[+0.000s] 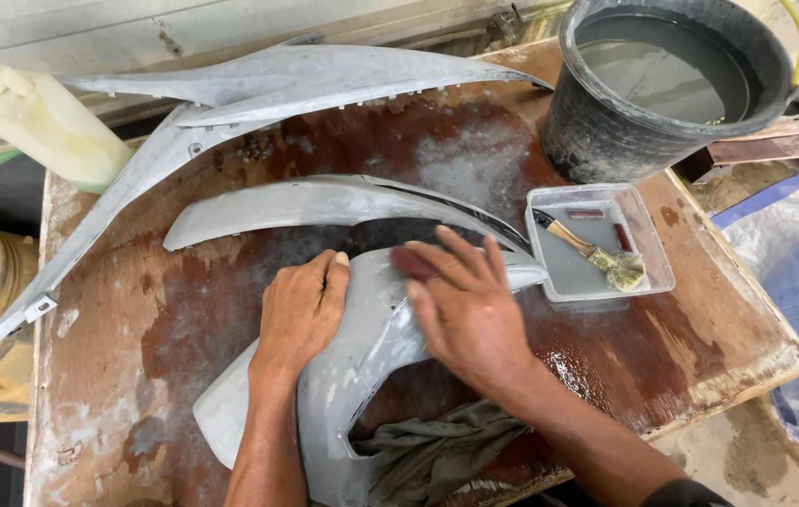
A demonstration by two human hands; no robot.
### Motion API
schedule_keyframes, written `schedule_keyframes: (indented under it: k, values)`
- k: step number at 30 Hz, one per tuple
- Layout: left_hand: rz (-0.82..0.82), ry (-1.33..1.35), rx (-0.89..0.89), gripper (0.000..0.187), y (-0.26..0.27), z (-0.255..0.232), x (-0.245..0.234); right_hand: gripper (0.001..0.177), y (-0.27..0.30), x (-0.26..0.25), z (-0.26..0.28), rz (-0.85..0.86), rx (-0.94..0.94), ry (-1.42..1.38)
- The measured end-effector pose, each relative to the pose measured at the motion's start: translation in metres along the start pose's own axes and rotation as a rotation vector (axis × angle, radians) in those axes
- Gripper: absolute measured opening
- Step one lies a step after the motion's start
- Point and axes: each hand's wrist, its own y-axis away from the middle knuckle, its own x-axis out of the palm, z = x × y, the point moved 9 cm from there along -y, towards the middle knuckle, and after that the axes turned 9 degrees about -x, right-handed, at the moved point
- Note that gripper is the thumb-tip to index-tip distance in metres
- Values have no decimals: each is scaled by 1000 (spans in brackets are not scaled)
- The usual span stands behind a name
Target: The person sands the surface of a grey plastic car part using a sanding block. They hold the part steady with one hand while moving the sanding block back and forth across the surface. The person repositions the part to sand different areas, including the edges and curved sections.
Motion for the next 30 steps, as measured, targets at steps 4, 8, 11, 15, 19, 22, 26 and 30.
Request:
schedule_keyframes:
  k: [4, 8, 11, 15, 19, 22, 26, 30]
  values:
    - [-17, 0, -11, 47, 0, 3, -1, 29, 26, -8, -41, -17, 15, 78]
    - [-8, 17, 16, 48, 1, 1, 0, 28, 13, -4, -23, -18, 52, 88]
    - [1, 11, 13, 47, 2, -4, -2, 24, -16, 11, 17, -5, -39, 59]
    - [4, 11, 9, 47, 2, -7, -4, 26, -29, 20, 21, 46, -33, 33]
    - [18, 10, 4, 48, -1, 5, 2, 29, 9, -1, -28, 25, 32, 59]
    - [-3, 23, 13, 48, -1, 4, 2, 34, 45, -23, -66, 7, 141, 135]
    - [-8, 14, -9, 48, 1, 2, -1, 32, 68, -25, -75, -90, 178, 126]
    - [7, -40, -31, 47, 1, -1, 0, 20, 42, -21, -27, -153, 52, 14]
